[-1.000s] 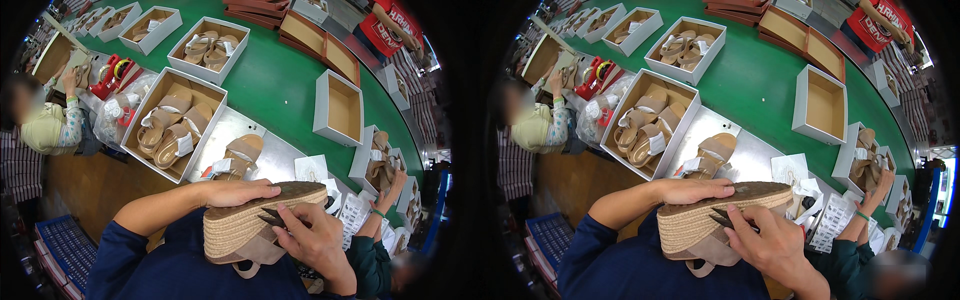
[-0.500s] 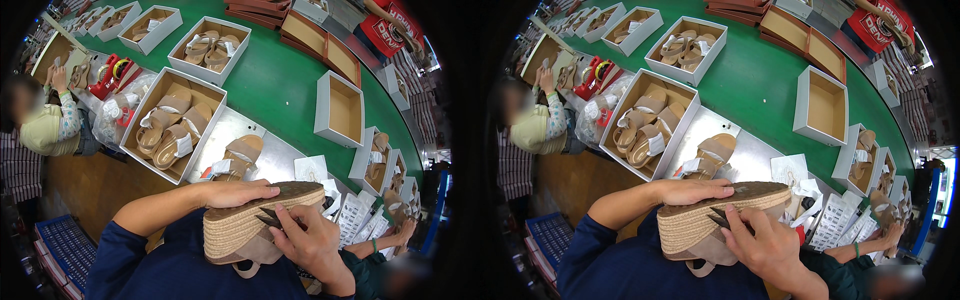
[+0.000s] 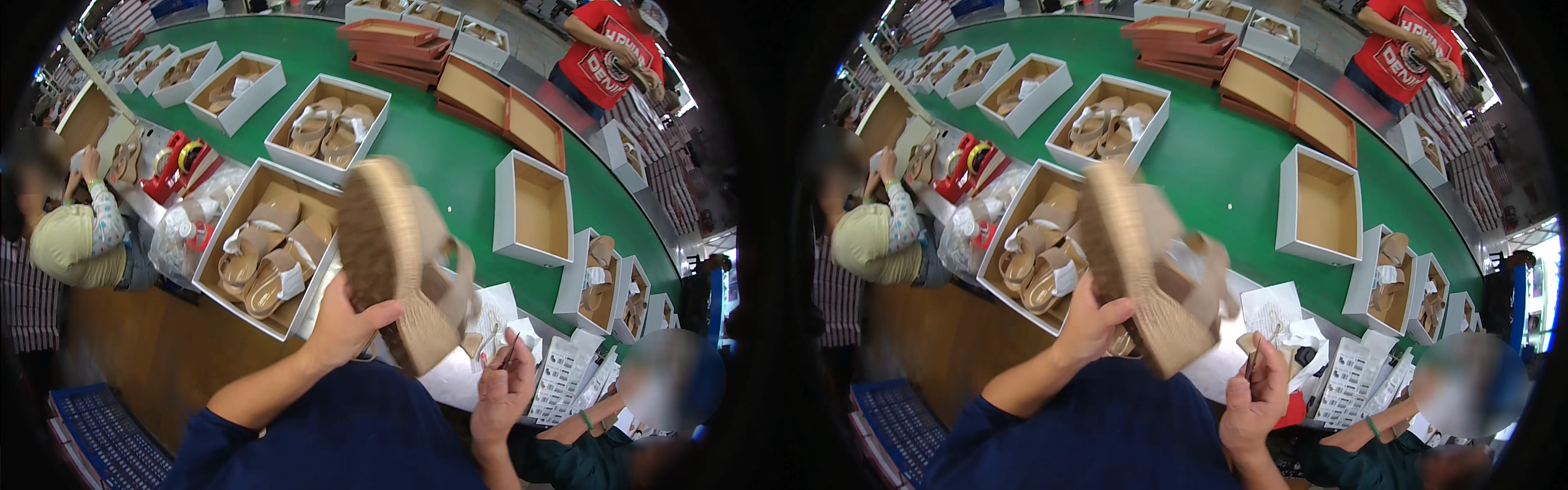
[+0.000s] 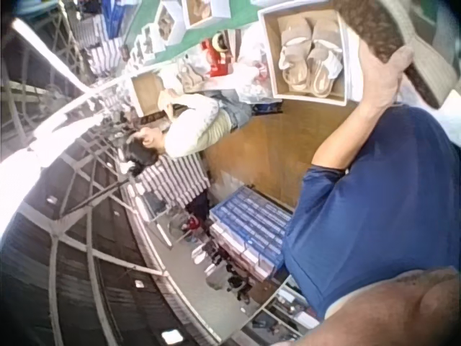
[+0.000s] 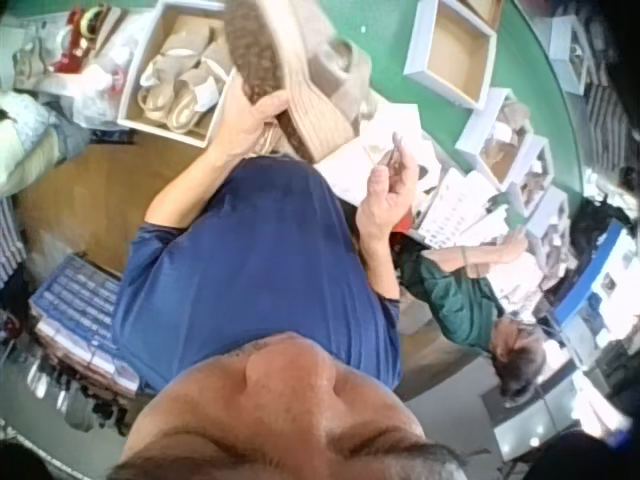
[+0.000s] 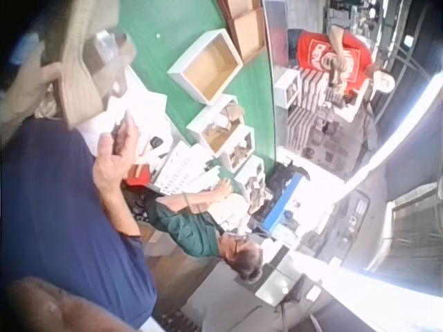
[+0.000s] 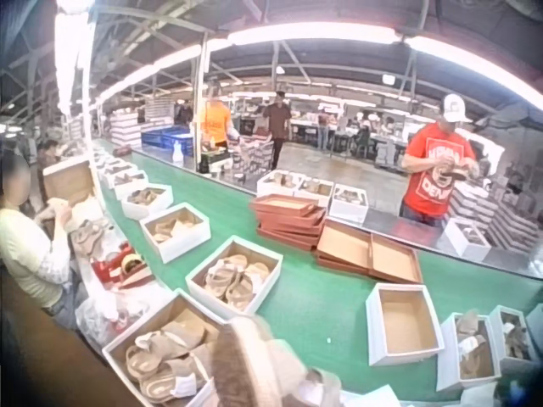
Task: The person picks up beige wedge sandals from open boxes on a green table, uses a small knife to trim excess material from the woven sole edges, and places the shoes back into the boxes. The person repeats this process for multiple pairs.
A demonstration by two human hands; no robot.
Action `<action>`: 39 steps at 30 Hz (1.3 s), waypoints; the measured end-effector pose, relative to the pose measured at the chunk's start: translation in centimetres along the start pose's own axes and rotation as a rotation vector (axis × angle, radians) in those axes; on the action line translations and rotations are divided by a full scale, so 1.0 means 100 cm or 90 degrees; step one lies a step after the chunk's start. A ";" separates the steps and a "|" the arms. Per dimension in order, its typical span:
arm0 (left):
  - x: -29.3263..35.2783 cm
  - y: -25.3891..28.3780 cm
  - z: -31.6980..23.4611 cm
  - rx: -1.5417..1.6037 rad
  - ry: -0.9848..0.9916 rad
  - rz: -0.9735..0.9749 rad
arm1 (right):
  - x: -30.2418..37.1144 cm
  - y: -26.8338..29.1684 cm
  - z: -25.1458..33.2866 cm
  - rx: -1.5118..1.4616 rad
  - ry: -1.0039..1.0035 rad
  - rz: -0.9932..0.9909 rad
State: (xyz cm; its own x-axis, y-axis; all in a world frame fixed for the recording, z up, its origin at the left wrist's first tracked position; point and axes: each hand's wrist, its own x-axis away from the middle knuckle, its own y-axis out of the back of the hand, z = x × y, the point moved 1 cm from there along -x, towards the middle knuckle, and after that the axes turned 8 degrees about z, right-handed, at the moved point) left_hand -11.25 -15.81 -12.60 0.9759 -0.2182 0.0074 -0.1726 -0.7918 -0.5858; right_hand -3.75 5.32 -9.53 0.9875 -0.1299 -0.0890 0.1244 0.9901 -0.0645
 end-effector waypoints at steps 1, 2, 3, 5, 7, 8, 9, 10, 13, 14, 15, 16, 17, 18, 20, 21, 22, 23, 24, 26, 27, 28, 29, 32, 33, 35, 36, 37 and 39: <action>0.005 -0.003 0.002 0.005 -0.105 -0.028 | 0.002 -0.002 -0.011 -0.019 -0.023 -0.020; 0.009 -0.006 0.009 0.013 -0.205 -0.053 | 0.002 -0.007 -0.018 -0.036 -0.049 -0.044; 0.015 -0.007 0.015 0.017 -0.230 -0.060 | -0.001 -0.015 -0.018 -0.149 -0.125 -0.065; 0.024 -0.021 0.005 -0.203 -0.186 -0.028 | -0.014 -0.029 -0.016 -0.294 -0.207 -0.055; 0.030 -0.013 0.015 -0.374 -0.242 0.043 | -0.015 -0.029 -0.031 -0.469 -0.257 0.011; 0.031 0.000 0.029 -0.378 -0.215 0.076 | -0.018 -0.027 -0.030 -0.452 -0.271 -0.025; 0.035 0.014 0.041 -0.387 -0.188 0.103 | -0.025 -0.030 -0.026 -0.438 -0.290 -0.056; 0.037 0.029 0.052 -0.396 -0.160 0.132 | -0.032 -0.030 -0.021 -0.425 -0.309 -0.088; 0.045 0.059 0.028 -0.575 -0.189 0.246 | -0.044 -0.017 -0.008 -0.291 -0.208 0.007; 0.036 0.051 -0.009 -0.738 -0.275 0.319 | -0.046 -0.009 -0.003 -0.249 -0.176 0.034; 0.028 0.050 -0.021 -0.551 -0.171 0.201 | -0.046 0.003 0.005 -0.186 -0.182 0.104; 0.020 0.049 -0.031 -0.367 -0.066 0.082 | -0.048 0.006 0.017 -0.090 -0.169 0.160; 0.008 0.039 -0.047 -0.314 -0.067 0.117 | -0.052 0.003 0.027 -0.022 -0.174 0.196; -0.007 0.026 -0.059 -0.261 -0.067 0.151 | -0.055 0.000 0.032 0.046 -0.178 0.231; -0.028 0.003 -0.064 -0.307 0.098 0.243 | -0.059 -0.022 0.029 0.097 -0.154 0.282; -0.036 -0.006 -0.061 -0.270 0.189 0.299 | -0.058 -0.030 0.029 0.127 -0.138 0.300; -0.037 -0.014 -0.066 -0.238 0.273 0.338 | -0.053 -0.036 0.036 0.129 -0.150 0.281; -0.040 -0.015 -0.065 -0.197 0.359 0.383 | -0.048 -0.038 0.039 0.135 -0.166 0.255; -0.037 -0.012 -0.065 -0.199 0.346 0.373 | -0.040 -0.034 0.037 0.170 -0.145 0.242; -0.032 -0.007 -0.060 -0.190 0.327 0.367 | -0.022 -0.025 0.039 0.249 -0.107 0.203; -0.031 -0.004 -0.059 -0.164 0.302 0.347 | -0.015 -0.017 0.048 0.362 -0.060 0.219; -0.029 -0.003 -0.060 -0.170 0.297 0.343 | -0.008 -0.014 0.056 0.475 -0.009 0.230; -0.025 0.000 -0.061 -0.176 0.291 0.334 | 0.001 -0.015 0.061 0.491 0.032 0.245; -0.020 0.005 -0.062 -0.192 0.281 0.333 | 0.022 -0.016 0.071 0.510 0.126 0.270; -0.018 0.006 -0.061 -0.196 0.278 0.336 | 0.027 -0.017 0.071 0.496 0.137 0.271; -0.016 0.003 -0.064 -0.203 0.280 0.337 | 0.031 -0.017 0.075 0.511 0.152 0.264; -0.014 0.002 -0.065 -0.206 0.281 0.337 | 0.033 -0.017 0.076 0.526 0.163 0.260; -0.013 0.002 -0.065 -0.203 0.280 0.331 | 0.033 -0.016 0.076 0.538 0.176 0.258; -0.009 0.002 -0.065 -0.195 0.280 0.319 | 0.035 -0.015 0.076 0.556 0.184 0.256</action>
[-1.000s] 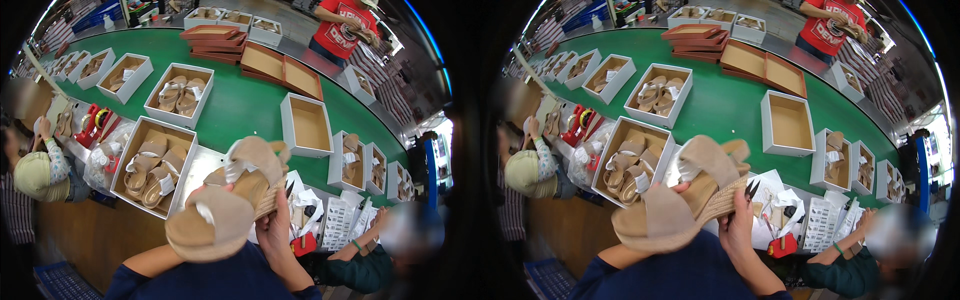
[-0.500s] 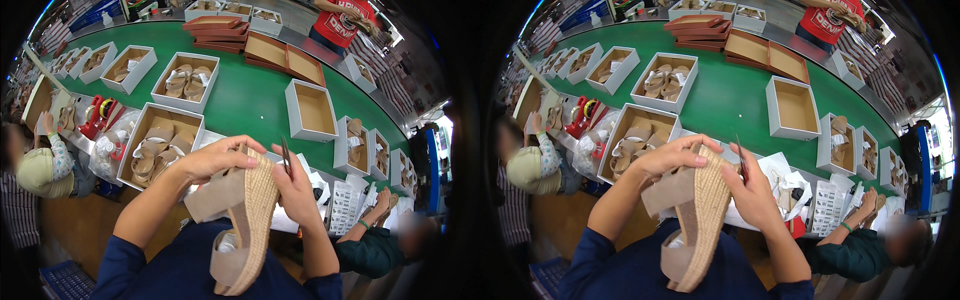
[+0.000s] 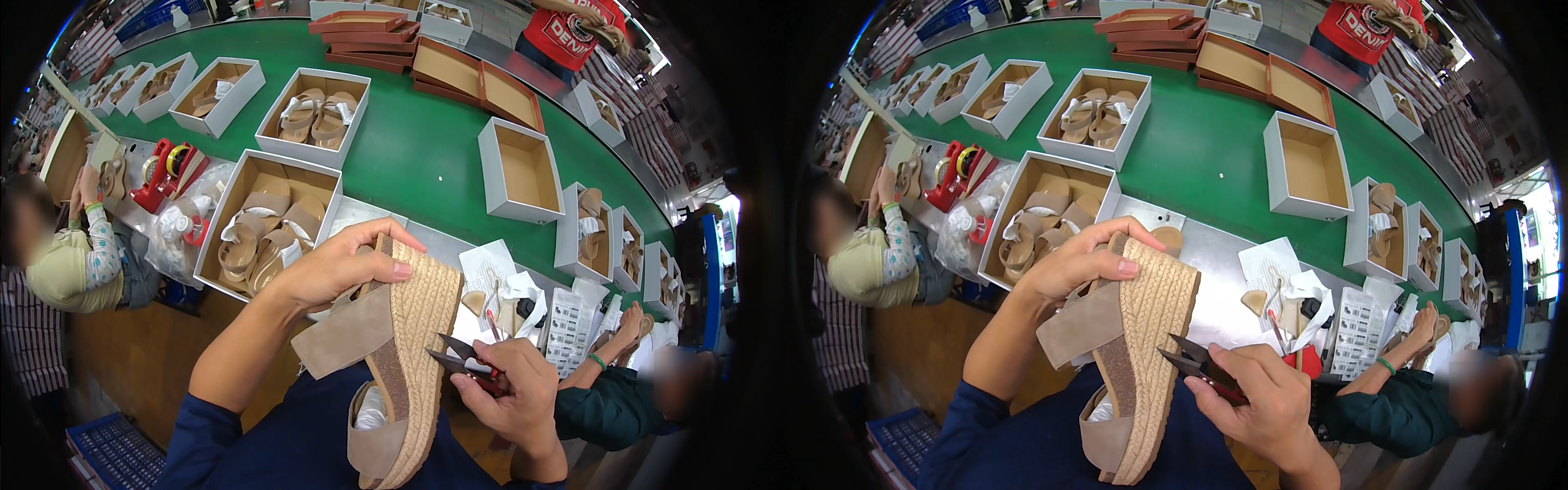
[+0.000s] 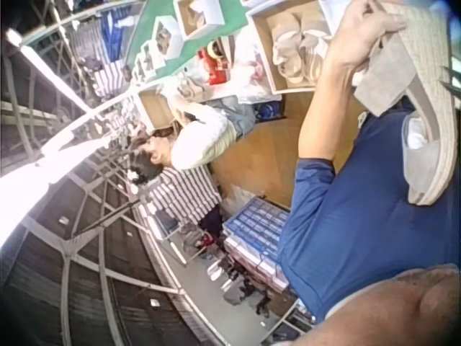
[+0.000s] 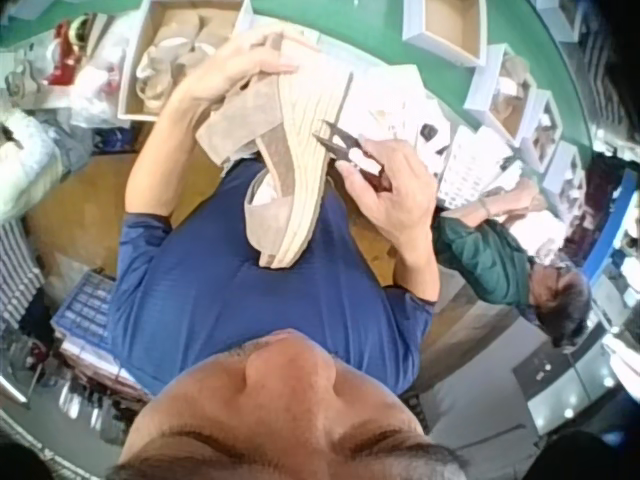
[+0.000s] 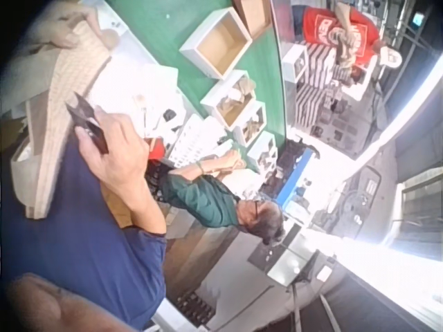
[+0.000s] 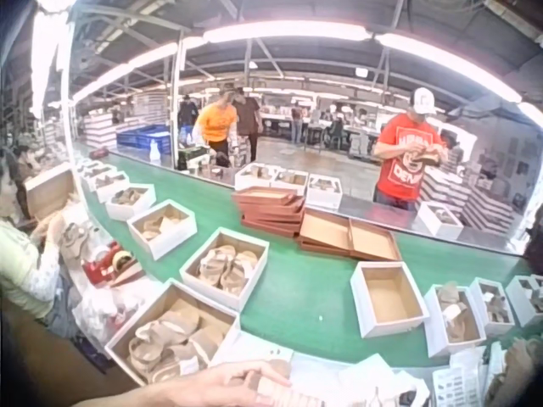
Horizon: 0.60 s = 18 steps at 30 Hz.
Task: The person picks up beige wedge sandals from open boxes on a green table, uses a small knife to trim excess material from the woven sole edges, and places the shoes back into the boxes. The person repeats this process for multiple pairs.
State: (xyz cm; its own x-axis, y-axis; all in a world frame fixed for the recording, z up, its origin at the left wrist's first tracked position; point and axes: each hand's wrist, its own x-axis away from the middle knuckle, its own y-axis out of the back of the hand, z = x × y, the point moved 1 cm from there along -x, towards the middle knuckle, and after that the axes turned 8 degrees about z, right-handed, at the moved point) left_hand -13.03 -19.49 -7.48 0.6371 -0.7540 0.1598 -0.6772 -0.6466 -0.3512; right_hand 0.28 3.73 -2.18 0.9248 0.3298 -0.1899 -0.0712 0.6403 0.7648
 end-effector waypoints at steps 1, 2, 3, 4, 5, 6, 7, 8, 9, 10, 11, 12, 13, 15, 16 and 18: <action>0.002 -0.001 0.000 0.001 0.002 -0.003 | 0.000 0.001 0.002 0.003 -0.003 0.002; 0.004 -0.001 0.000 0.002 0.003 -0.007 | 0.000 0.001 0.003 0.006 -0.006 0.005; 0.005 -0.001 0.001 0.004 0.005 -0.010 | 0.000 -0.001 0.002 0.007 -0.004 0.007; 0.006 -0.003 0.002 -0.001 0.003 -0.011 | 0.002 -0.001 0.001 0.010 0.000 0.002; 0.007 -0.005 0.003 -0.005 0.001 -0.011 | 0.004 -0.001 0.000 0.013 0.003 -0.001; 0.008 -0.007 0.004 -0.009 -0.002 -0.012 | 0.006 0.002 -0.003 0.036 -0.002 -0.010; 0.009 -0.007 0.005 -0.007 -0.005 -0.015 | 0.007 0.007 -0.008 0.059 -0.007 -0.017; 0.010 -0.008 0.006 -0.005 -0.009 -0.019 | 0.012 0.007 -0.018 0.078 -0.087 -0.072; 0.012 -0.009 0.007 -0.004 -0.012 -0.023 | 0.011 0.009 -0.023 0.027 -0.186 -0.142; 0.011 -0.011 0.008 -0.012 -0.005 -0.026 | 0.012 0.006 -0.032 -0.007 -0.125 -0.160; 0.010 -0.013 0.008 -0.020 0.002 -0.029 | 0.012 0.004 -0.032 -0.067 -0.106 -0.128; 0.010 -0.016 0.008 -0.028 0.009 -0.032 | 0.012 0.002 -0.032 -0.127 -0.088 -0.095; 0.008 -0.018 0.009 -0.034 0.006 -0.030 | 0.010 0.000 -0.019 -0.216 -0.113 -0.010; 0.007 -0.022 0.011 -0.047 0.002 -0.032 | 0.002 -0.007 -0.002 -0.252 -0.100 0.105; 0.007 -0.023 0.011 -0.056 0.012 -0.034 | 0.001 -0.014 0.000 -0.237 -0.101 0.113; 0.008 -0.026 0.009 -0.075 0.034 -0.036 | -0.003 -0.015 0.000 -0.202 -0.101 0.135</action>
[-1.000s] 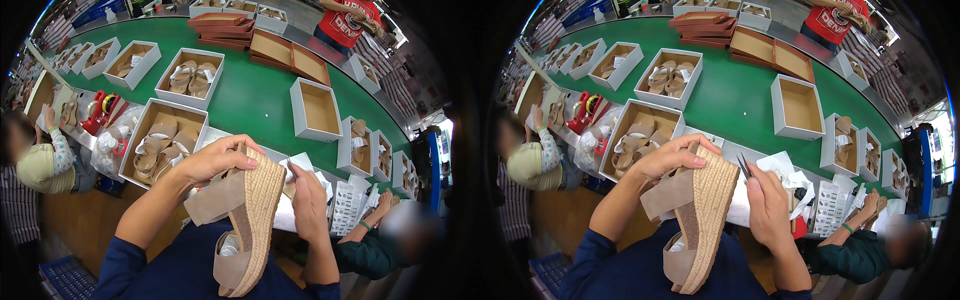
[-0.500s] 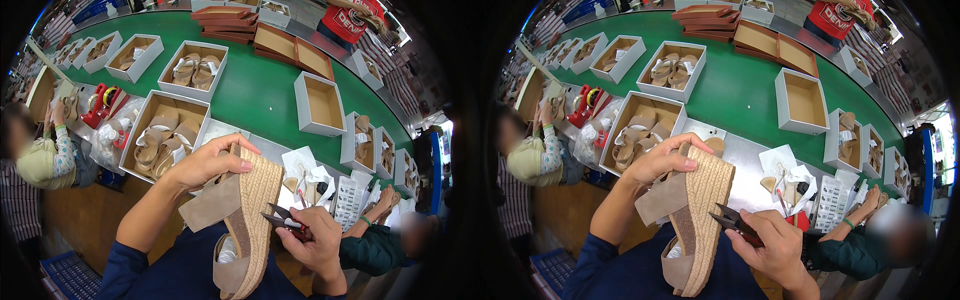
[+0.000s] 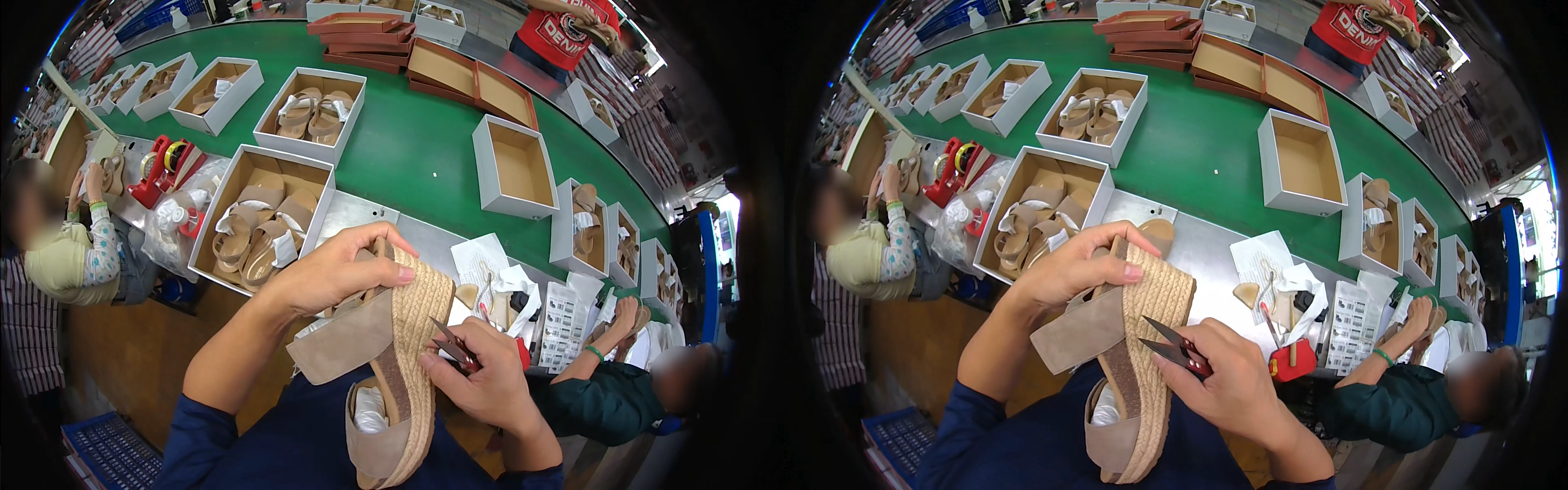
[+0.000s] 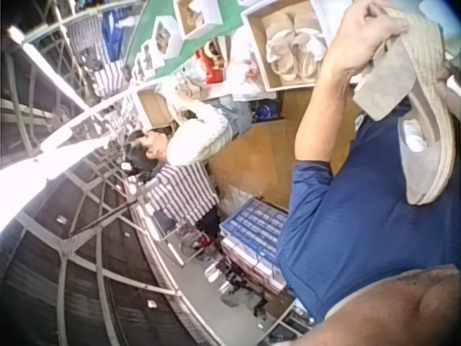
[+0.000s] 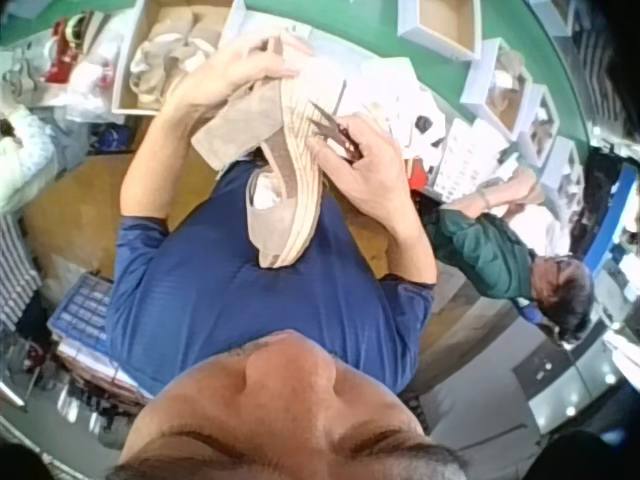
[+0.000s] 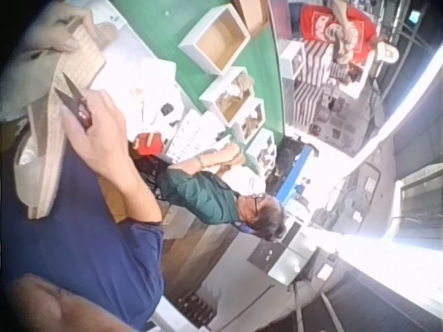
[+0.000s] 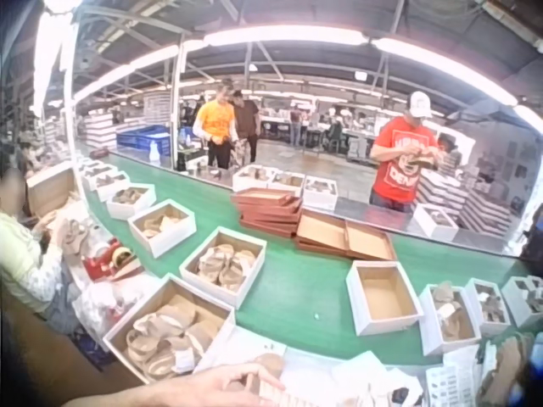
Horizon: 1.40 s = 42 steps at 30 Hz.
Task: The person picks up beige wedge sandals from open boxes on a green table, uses a small knife to trim excess material from the woven sole edges, and places the shoes back into the boxes. The person repeats this process for multiple pairs.
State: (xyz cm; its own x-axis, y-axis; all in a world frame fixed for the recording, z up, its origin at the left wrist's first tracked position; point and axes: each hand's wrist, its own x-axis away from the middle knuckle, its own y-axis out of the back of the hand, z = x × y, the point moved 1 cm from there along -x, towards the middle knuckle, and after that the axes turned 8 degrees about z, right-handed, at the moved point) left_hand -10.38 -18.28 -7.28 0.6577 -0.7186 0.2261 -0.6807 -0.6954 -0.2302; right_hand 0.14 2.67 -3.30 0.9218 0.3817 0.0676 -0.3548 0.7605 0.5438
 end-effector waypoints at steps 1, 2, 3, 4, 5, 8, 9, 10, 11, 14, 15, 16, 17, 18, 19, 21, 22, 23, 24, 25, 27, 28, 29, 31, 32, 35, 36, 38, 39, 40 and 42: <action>0.001 -0.001 0.000 -0.009 0.004 0.000 | -0.003 0.002 0.002 0.019 -0.002 0.013; 0.001 -0.002 0.000 -0.018 0.007 -0.001 | -0.004 0.004 0.004 0.038 -0.004 0.026; 0.001 -0.003 0.000 -0.027 0.011 -0.001 | -0.004 0.005 0.005 0.037 -0.013 0.036; 0.002 -0.004 0.001 -0.025 0.008 -0.002 | -0.004 0.006 0.005 0.037 -0.021 0.046; 0.002 -0.005 0.003 -0.022 0.005 -0.004 | -0.004 0.006 0.006 0.036 -0.030 0.056; 0.001 -0.007 0.006 -0.031 -0.005 -0.003 | -0.004 0.006 0.007 0.032 -0.058 0.088; 0.001 -0.007 0.007 -0.036 -0.009 -0.002 | -0.004 0.007 0.006 0.028 -0.066 0.117; 0.002 -0.008 0.007 -0.042 -0.002 0.000 | -0.006 0.009 0.005 0.023 -0.074 0.148; 0.003 -0.007 0.005 -0.048 0.006 0.003 | -0.007 0.010 0.004 0.018 -0.081 0.179; 0.005 -0.006 0.004 -0.049 0.004 0.006 | 0.001 -0.005 -0.005 0.022 -0.003 0.130; 0.005 -0.006 0.004 -0.047 -0.001 0.007 | 0.000 -0.006 -0.009 0.051 -0.008 0.048; 0.007 -0.006 0.003 -0.052 0.005 0.005 | -0.001 -0.009 -0.013 0.079 -0.012 -0.031; 0.009 -0.006 0.001 -0.057 0.010 0.003 | -0.001 -0.011 -0.017 0.107 -0.016 -0.112; 0.010 -0.007 0.001 -0.062 0.016 0.001 | -0.004 -0.009 -0.026 0.026 -0.048 -0.189; 0.012 -0.004 0.001 -0.026 0.003 -0.007 | -0.003 -0.009 -0.026 0.005 -0.061 -0.163; 0.019 0.000 0.005 0.044 -0.024 -0.022 | 0.007 -0.009 -0.027 -0.037 -0.086 -0.110; 0.020 0.001 0.005 0.050 -0.025 -0.023 | 0.013 -0.012 -0.034 0.009 -0.020 -0.086; 0.021 0.002 0.005 0.055 -0.026 -0.024 | 0.018 -0.014 -0.034 0.077 0.010 -0.067; 0.022 0.003 0.005 0.061 -0.027 -0.025 | 0.021 -0.019 -0.034 0.130 0.027 -0.074; 0.022 0.004 0.006 0.054 -0.022 -0.028 | 0.023 -0.023 -0.034 0.180 0.043 -0.078; 0.022 0.006 0.006 0.040 -0.012 -0.031 | 0.025 -0.024 -0.031 0.245 0.053 -0.083; 0.022 0.006 0.007 0.040 -0.014 -0.034 | 0.026 -0.023 -0.030 0.278 0.057 -0.084; 0.021 0.006 0.007 0.040 -0.015 -0.035 | 0.025 -0.024 -0.030 0.297 0.065 -0.095; 0.020 0.006 0.006 0.038 -0.015 -0.032 | 0.023 -0.027 -0.030 0.338 0.079 -0.120; 0.019 0.006 0.006 0.035 -0.014 -0.028 | 0.022 -0.028 -0.030 0.343 0.085 -0.127; 0.017 0.006 0.006 0.033 -0.018 -0.023 | 0.020 -0.030 -0.027 0.371 0.092 -0.140; 0.016 0.007 0.007 0.033 -0.020 -0.023 | 0.019 -0.029 -0.026 0.388 0.088 -0.138; 0.014 0.009 0.008 0.029 -0.021 -0.018 | 0.019 -0.027 -0.021 0.397 0.070 -0.121; 0.014 0.010 0.009 0.027 -0.022 -0.017 | 0.019 -0.025 -0.018 0.389 0.056 -0.108; 0.013 0.010 0.010 0.029 -0.027 -0.013 | 0.019 -0.025 -0.017 0.382 0.043 -0.096; 0.012 0.012 0.011 0.035 -0.035 -0.009 | 0.017 -0.025 -0.019 0.413 0.076 -0.126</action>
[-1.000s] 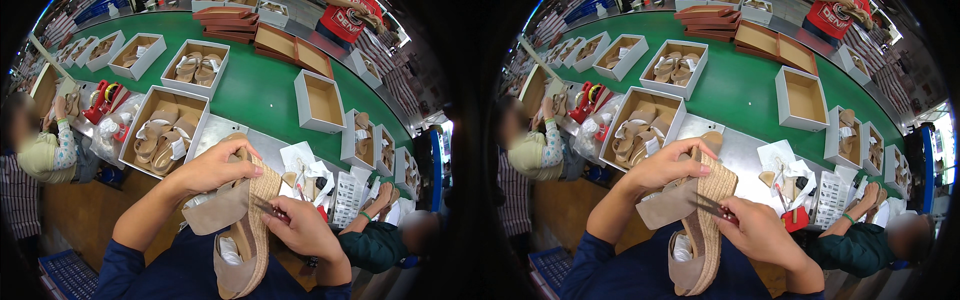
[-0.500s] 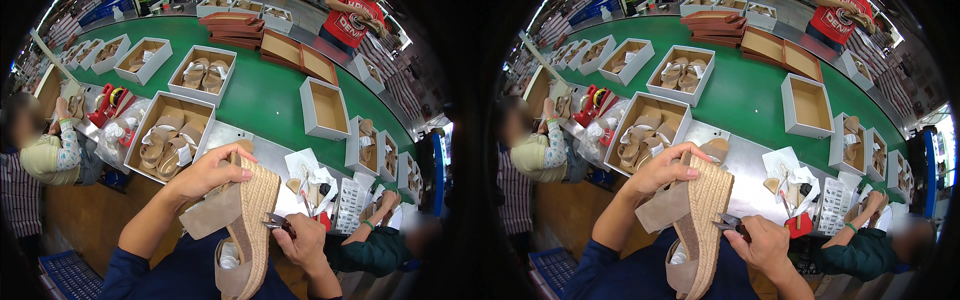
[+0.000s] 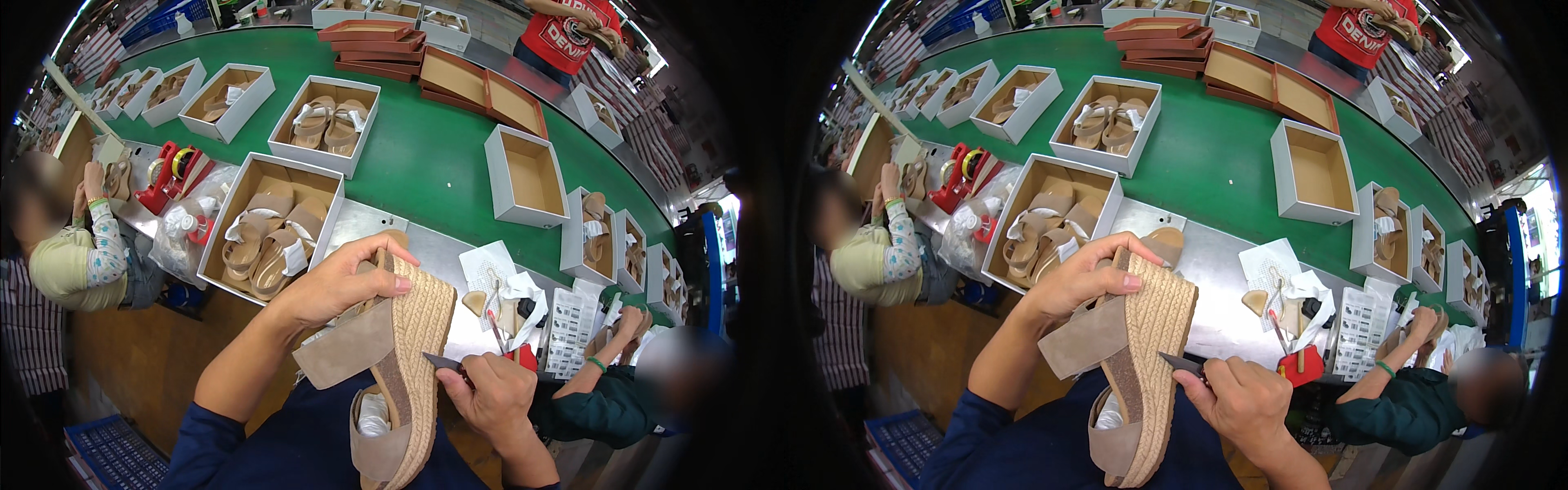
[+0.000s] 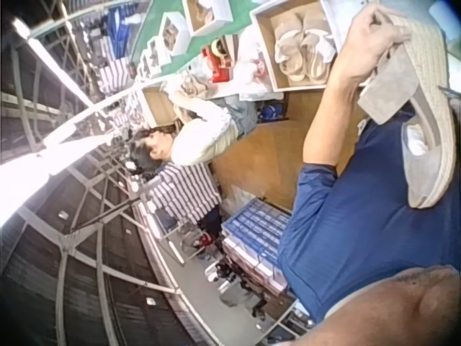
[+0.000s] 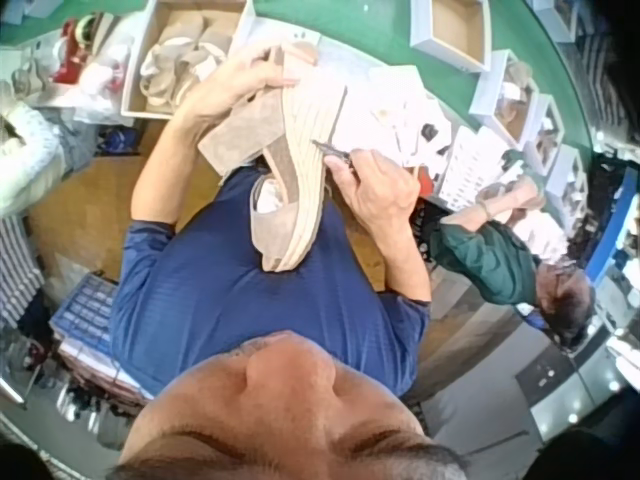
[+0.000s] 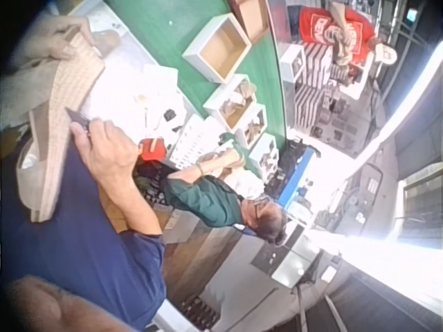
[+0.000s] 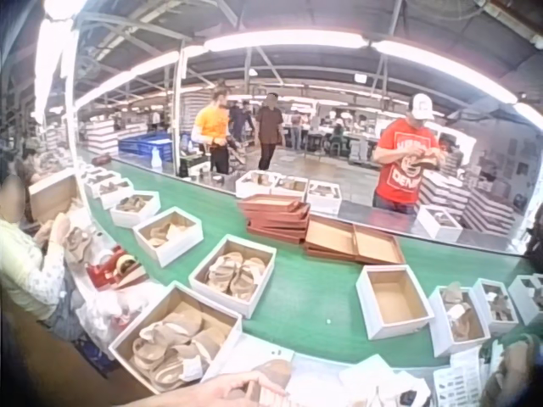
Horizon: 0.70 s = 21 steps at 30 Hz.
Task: The person picks up beige wedge sandals from open boxes on a green table, uses a small knife to trim excess material from the woven sole edges, and places the shoes back into the boxes. The person repeats this process for multiple pairs.
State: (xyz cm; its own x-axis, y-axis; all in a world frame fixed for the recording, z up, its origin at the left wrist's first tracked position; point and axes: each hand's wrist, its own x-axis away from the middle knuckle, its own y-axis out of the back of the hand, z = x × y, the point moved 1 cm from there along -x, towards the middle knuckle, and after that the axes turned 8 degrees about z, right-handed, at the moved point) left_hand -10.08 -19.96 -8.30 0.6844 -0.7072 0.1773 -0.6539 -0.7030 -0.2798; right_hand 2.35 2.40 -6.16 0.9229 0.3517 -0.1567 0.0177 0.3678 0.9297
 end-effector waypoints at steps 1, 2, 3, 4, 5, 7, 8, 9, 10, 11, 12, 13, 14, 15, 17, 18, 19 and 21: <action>-0.001 0.000 -0.001 0.000 -0.001 0.003 | 0.000 -0.002 -0.002 0.016 0.012 -0.018; -0.001 0.000 -0.003 0.000 -0.002 0.005 | 0.001 -0.007 -0.005 -0.006 -0.007 -0.041; -0.001 0.001 -0.005 -0.001 -0.003 0.007 | 0.004 -0.012 -0.010 -0.028 -0.025 -0.064; -0.001 0.002 -0.005 0.000 -0.007 0.003 | 0.004 -0.015 -0.012 -0.051 -0.041 -0.088; -0.001 0.004 -0.004 0.001 -0.011 -0.001 | 0.003 -0.014 -0.010 -0.067 -0.057 -0.082; 0.001 0.007 -0.005 0.002 -0.004 -0.012 | 0.002 -0.006 -0.003 -0.098 -0.089 -0.069; 0.003 0.008 -0.005 0.003 0.007 -0.020 | 0.003 0.001 0.001 -0.080 -0.080 -0.010; 0.004 0.008 -0.006 0.003 0.018 -0.027 | 0.001 0.006 0.005 -0.055 -0.074 0.002; 0.004 0.008 -0.006 -0.003 0.016 -0.029 | 0.000 0.011 0.010 -0.028 -0.069 0.014; 0.005 0.008 -0.006 -0.009 0.014 -0.030 | -0.002 0.013 0.012 0.000 -0.066 0.027; 0.004 0.008 -0.007 -0.014 0.013 -0.032 | -0.005 0.015 0.012 0.036 -0.052 0.021; 0.004 0.008 -0.008 -0.012 0.011 -0.032 | -0.006 0.016 0.012 0.051 -0.050 0.020; 0.004 0.007 -0.009 -0.009 0.009 -0.033 | -0.008 0.017 0.013 0.066 -0.048 0.020; 0.004 0.006 -0.010 -0.006 0.007 -0.033 | -0.009 0.018 0.015 0.081 -0.045 0.019; 0.004 0.007 -0.008 -0.010 0.002 -0.031 | -0.009 0.018 0.017 0.089 -0.046 0.015; 0.004 0.007 -0.008 -0.013 0.000 -0.030 | -0.010 0.019 0.018 0.093 -0.046 0.013; 0.003 0.006 -0.008 -0.013 -0.003 -0.030 | -0.009 0.018 0.018 0.088 -0.047 0.010; 0.003 0.006 -0.008 -0.015 -0.009 -0.029 | -0.009 0.016 0.017 0.078 -0.047 0.004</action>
State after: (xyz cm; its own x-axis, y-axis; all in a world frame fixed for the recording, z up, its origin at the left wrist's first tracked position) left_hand -10.51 -20.66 -7.64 0.7183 -0.6733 0.1755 -0.6291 -0.7362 -0.2496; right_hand 2.22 1.24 -3.93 0.9489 0.2873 -0.1306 0.0552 0.2565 0.9650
